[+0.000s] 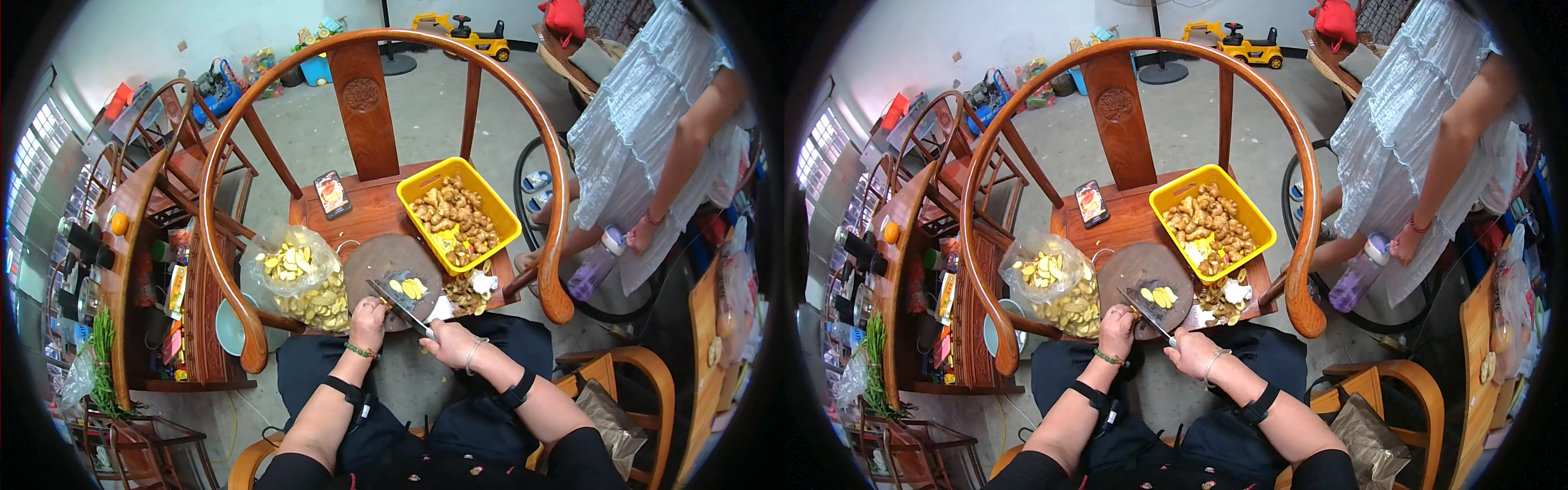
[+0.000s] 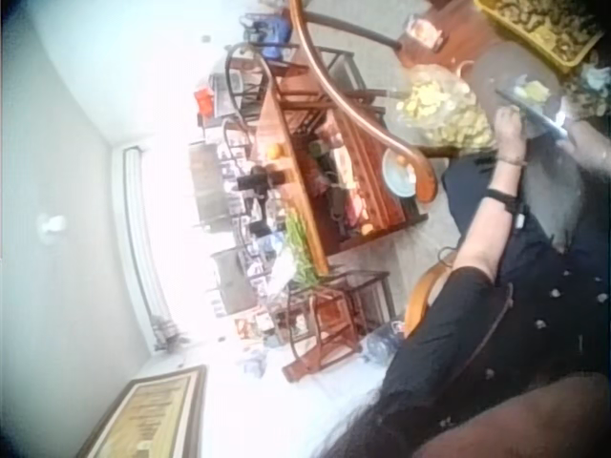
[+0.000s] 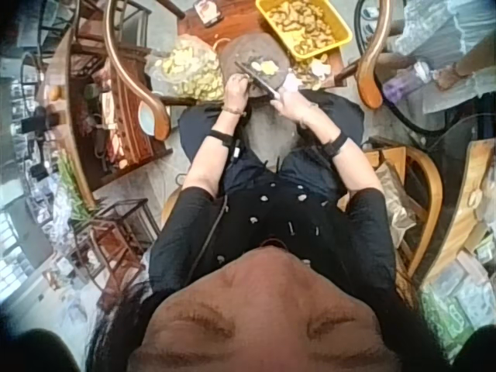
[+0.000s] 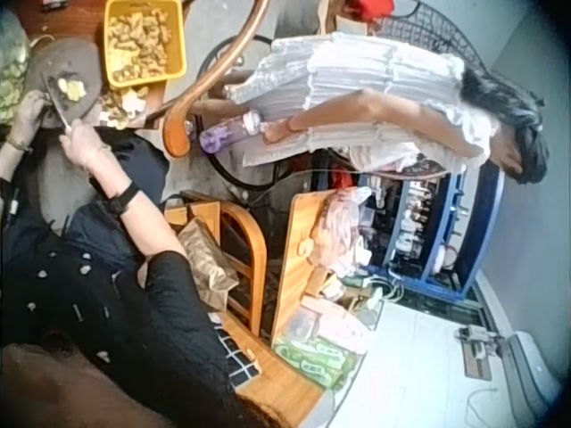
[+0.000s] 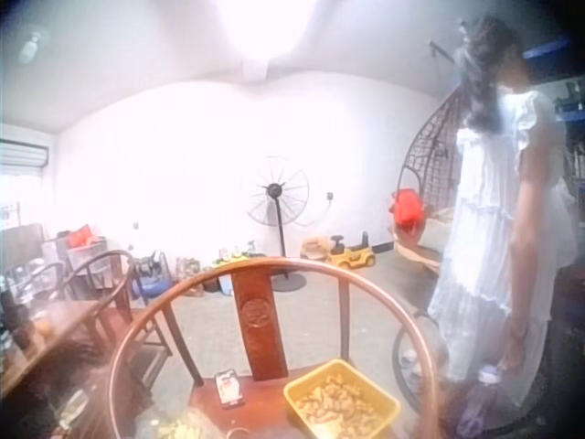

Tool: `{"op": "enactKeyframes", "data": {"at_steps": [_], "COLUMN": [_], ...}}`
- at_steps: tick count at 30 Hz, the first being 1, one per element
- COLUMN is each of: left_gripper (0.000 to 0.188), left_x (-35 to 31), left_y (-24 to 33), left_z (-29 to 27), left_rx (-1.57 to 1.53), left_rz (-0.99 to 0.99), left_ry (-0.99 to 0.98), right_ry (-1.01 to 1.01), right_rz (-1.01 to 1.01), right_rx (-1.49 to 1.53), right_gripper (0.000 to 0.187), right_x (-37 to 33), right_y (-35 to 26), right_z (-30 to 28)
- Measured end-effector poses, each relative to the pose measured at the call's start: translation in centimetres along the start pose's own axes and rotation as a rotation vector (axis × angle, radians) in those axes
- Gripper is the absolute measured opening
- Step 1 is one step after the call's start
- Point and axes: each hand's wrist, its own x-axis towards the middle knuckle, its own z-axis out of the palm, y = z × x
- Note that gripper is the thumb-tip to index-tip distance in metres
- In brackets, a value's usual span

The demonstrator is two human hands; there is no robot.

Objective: The person sits at a wooden table and uses a knife to peel ginger pieces on a cutting board. They transfer the peeled ginger into a plastic bag and continue peeling more ginger from a yellow container.

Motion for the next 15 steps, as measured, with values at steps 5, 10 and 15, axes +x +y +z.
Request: {"op": "enactKeyframes", "data": {"at_steps": [5,10,15], "left_gripper": [0.014,0.017,0.021], "left_x": [0.1,-0.1,-0.1], "left_y": [0.1,0.0,-0.1], "left_z": [-0.2,-0.2,-0.3], "left_rx": [-0.016,-0.043,-0.062], "left_rz": [-0.019,-0.034,-0.031], "left_ry": [-0.036,-0.034,-0.049], "right_ry": [-0.040,-0.082,-0.081], "right_rz": [0.024,0.027,0.032], "right_rx": [-0.033,-0.014,0.001], "right_gripper": [0.041,0.041,0.040], "right_x": [-0.4,-0.4,0.0], "right_y": [0.0,-0.2,-0.2], "right_z": [-0.6,-1.3,-1.3]}}
